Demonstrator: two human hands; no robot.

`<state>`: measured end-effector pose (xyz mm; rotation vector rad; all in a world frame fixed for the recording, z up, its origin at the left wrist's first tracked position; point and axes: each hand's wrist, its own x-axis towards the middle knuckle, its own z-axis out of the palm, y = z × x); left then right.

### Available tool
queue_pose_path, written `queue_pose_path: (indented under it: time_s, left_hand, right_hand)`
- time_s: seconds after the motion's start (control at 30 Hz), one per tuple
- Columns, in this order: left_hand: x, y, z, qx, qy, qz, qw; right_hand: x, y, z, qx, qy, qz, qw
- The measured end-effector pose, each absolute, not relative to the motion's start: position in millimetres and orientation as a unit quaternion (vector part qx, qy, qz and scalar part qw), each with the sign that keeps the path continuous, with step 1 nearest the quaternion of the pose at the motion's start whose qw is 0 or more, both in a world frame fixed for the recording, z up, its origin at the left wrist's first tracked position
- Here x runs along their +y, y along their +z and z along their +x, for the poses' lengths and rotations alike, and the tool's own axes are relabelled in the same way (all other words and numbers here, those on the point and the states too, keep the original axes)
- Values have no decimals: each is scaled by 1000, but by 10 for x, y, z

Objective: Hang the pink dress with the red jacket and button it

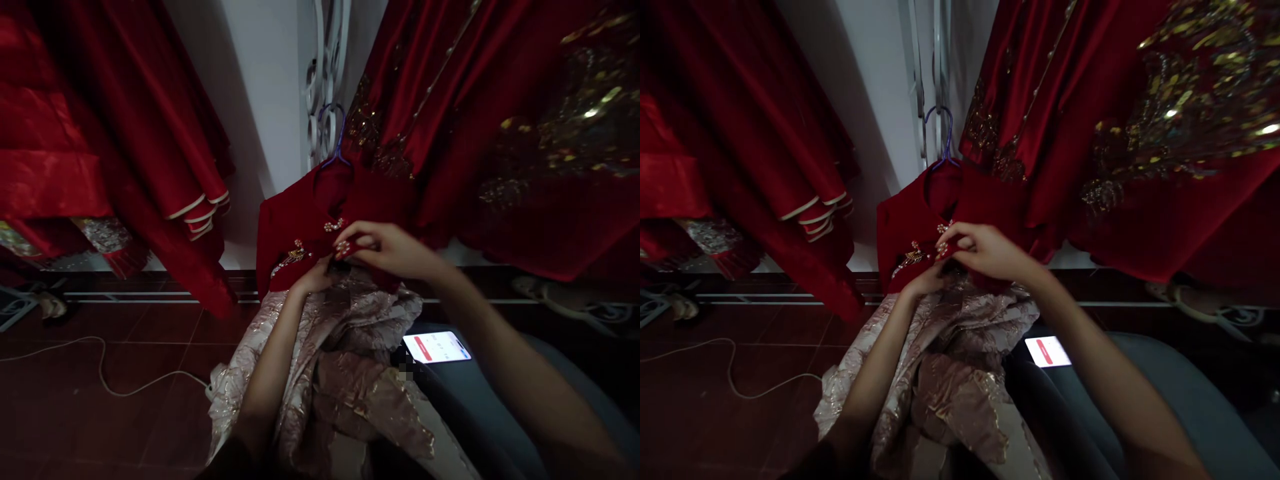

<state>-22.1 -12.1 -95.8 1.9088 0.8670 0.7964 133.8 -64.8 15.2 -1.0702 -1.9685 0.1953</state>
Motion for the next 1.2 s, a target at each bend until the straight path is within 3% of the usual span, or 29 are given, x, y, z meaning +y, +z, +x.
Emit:
queue_pose_path:
  time_s: [0.17,0.33,0.53,0.6,0.8,1.03,1.2]
  left_hand:
    - [-143,-911,-304,371,315,764,424]
    - [-141,-846,-542,425,305,748,407]
    - [-215,-683,-713,609,467,623,151]
    - [-231,-672,-696,624,510,582,109]
    - [-162,-773,-655,629,566,505,169]
    - [-170,-774,-683,622,592,497,126]
    - [-164,-811,-675,616,593,491,167]
  right_hand:
    - [-275,-350,948,-828,153,-370,392]
    - [-48,-707,845,-801,172,-384,426]
    - [-145,-629,812,-785,162,-384,458]
    - [-192,-580,773,-779,145,-388,471]
    - [-189,-552,719,-762,172,-412,469]
    - [-130,-653,760,-751,255,-392,467]
    - [-93,-786,794,-754,282,-383,453]
